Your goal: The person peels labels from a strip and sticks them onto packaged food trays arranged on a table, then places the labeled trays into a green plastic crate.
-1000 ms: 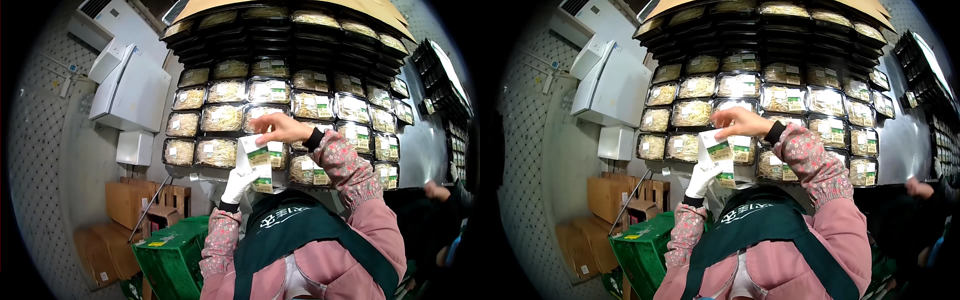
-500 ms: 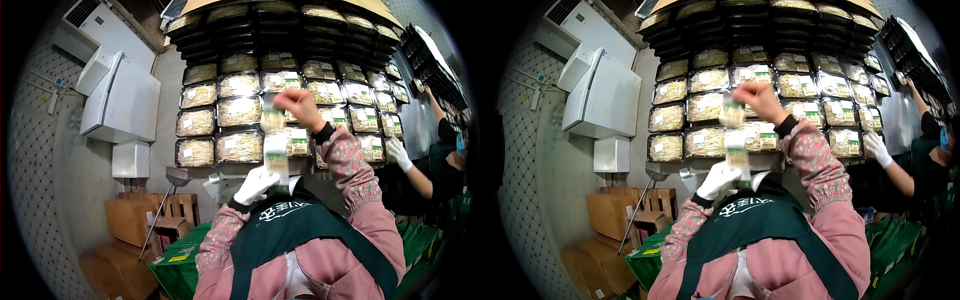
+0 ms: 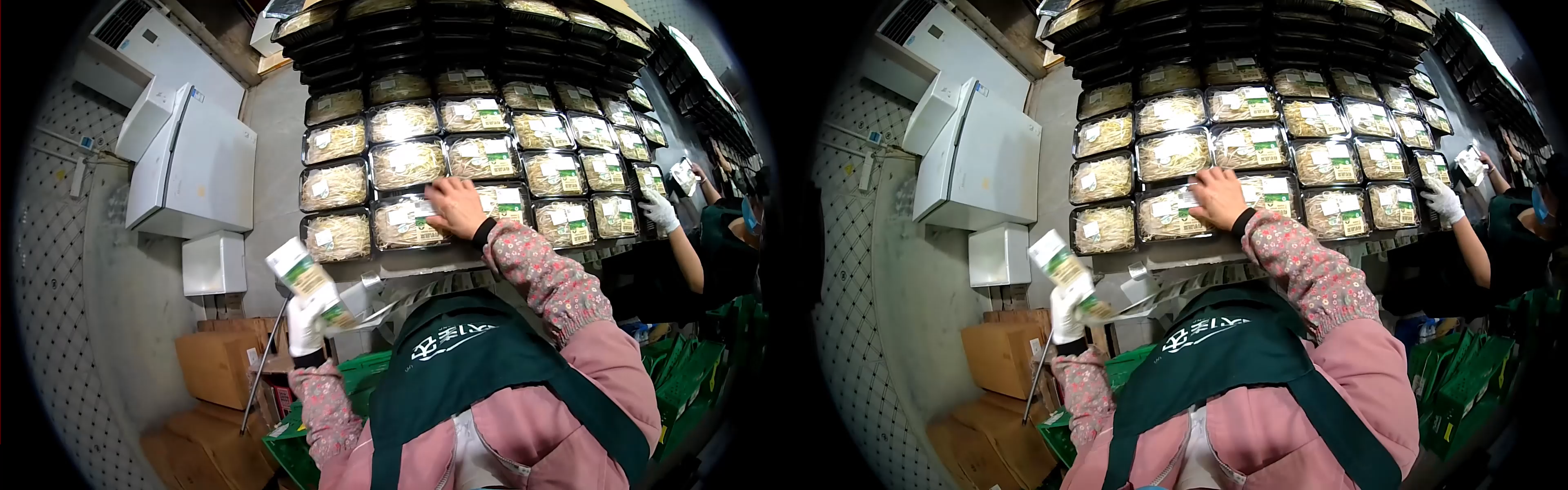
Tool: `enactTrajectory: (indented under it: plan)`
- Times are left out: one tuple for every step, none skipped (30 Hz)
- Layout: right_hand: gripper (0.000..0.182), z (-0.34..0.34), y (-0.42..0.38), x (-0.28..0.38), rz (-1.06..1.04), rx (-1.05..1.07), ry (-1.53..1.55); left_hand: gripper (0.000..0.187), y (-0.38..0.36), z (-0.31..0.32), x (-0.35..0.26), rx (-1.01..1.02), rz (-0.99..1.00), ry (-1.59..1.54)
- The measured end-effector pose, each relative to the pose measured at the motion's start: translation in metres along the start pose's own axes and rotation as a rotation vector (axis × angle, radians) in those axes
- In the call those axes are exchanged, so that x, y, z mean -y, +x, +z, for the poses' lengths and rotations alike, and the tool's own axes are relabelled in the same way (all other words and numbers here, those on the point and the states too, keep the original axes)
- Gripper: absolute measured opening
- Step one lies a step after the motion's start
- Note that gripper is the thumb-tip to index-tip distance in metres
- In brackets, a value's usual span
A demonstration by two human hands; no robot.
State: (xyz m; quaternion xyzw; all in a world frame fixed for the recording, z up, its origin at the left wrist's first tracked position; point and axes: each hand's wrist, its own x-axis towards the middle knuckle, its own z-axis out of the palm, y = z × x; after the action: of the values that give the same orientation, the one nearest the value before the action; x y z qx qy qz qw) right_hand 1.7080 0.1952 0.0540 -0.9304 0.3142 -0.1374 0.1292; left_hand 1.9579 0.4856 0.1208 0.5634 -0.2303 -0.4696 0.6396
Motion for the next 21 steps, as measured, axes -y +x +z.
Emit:
enactTrajectory:
  plan:
    - [0.071,-0.005,-0.002,0.002,0.005,-0.133,-0.116,0.039,0.010,0.005,0.013,0.039,-0.054,0.007]
    - [0.085,-0.010,-0.001,-0.003,0.043,-0.099,-0.071,0.039,0.018,0.023,0.020,0.070,-0.058,-0.030]
    - [0.085,-0.021,0.002,0.002,0.081,-0.139,-0.035,0.039,0.026,0.043,0.020,0.119,-0.082,-0.026]
    - [0.084,-0.033,0.010,0.006,0.126,-0.063,0.302,0.039,0.037,0.048,0.035,0.204,-0.119,-0.010]
    - [0.082,-0.045,0.015,0.012,0.175,0.021,0.642,0.039,0.045,0.059,0.040,0.253,-0.183,0.067]
    - [0.081,-0.058,0.019,0.020,0.145,0.175,0.999,0.039,0.049,0.073,0.043,0.308,-0.193,0.096]
    - [0.062,-0.065,0.019,0.029,-0.010,0.104,1.007,0.039,0.055,0.086,0.044,0.371,-0.201,0.124]
    - [0.051,-0.073,0.020,0.032,-0.042,0.193,0.968,0.039,0.062,0.092,0.044,0.413,-0.236,0.188]
    - [0.040,-0.078,0.021,0.033,-0.075,0.284,0.928,0.039,0.068,0.099,0.044,0.452,-0.268,0.253]
    - [0.021,-0.078,0.019,0.036,0.010,0.242,0.939,0.049,0.075,0.106,0.042,0.476,-0.246,0.221]
    - [0.021,-0.079,0.019,0.035,0.033,0.258,0.900,0.065,0.074,0.123,0.021,0.468,-0.154,0.183]
    - [0.020,-0.075,0.017,0.034,0.040,0.252,0.951,0.071,0.082,0.129,0.022,0.418,0.009,0.232]
    - [0.019,-0.070,0.014,0.033,0.047,0.247,1.003,0.076,0.089,0.136,0.022,0.364,0.172,0.280]
    - [0.018,-0.077,0.013,0.038,0.075,0.281,1.011,0.070,0.092,0.148,0.017,0.401,0.041,0.043]
    - [0.018,-0.075,0.014,0.037,0.053,0.276,0.959,0.049,0.105,0.146,0.040,0.324,0.096,0.043]
    - [0.018,-0.074,0.015,0.033,0.003,0.210,0.939,0.039,0.107,0.151,0.046,0.258,0.097,0.053]
    - [0.018,-0.073,0.017,0.030,-0.045,0.144,0.919,0.030,0.108,0.157,0.052,0.194,0.099,0.064]
    - [0.017,-0.072,0.019,0.024,-0.066,0.148,0.899,0.024,0.108,0.164,0.063,0.110,0.025,-0.020]
    - [0.017,-0.070,0.023,0.017,-0.089,0.155,0.881,0.027,0.100,0.171,0.056,0.120,-0.019,-0.031]
    - [0.015,-0.069,0.028,0.012,-0.097,0.140,0.866,0.029,0.094,0.177,0.048,0.147,-0.155,0.004]
    - [0.013,-0.065,0.035,0.003,-0.075,0.070,0.830,0.032,0.088,0.181,0.045,0.175,-0.292,0.037]
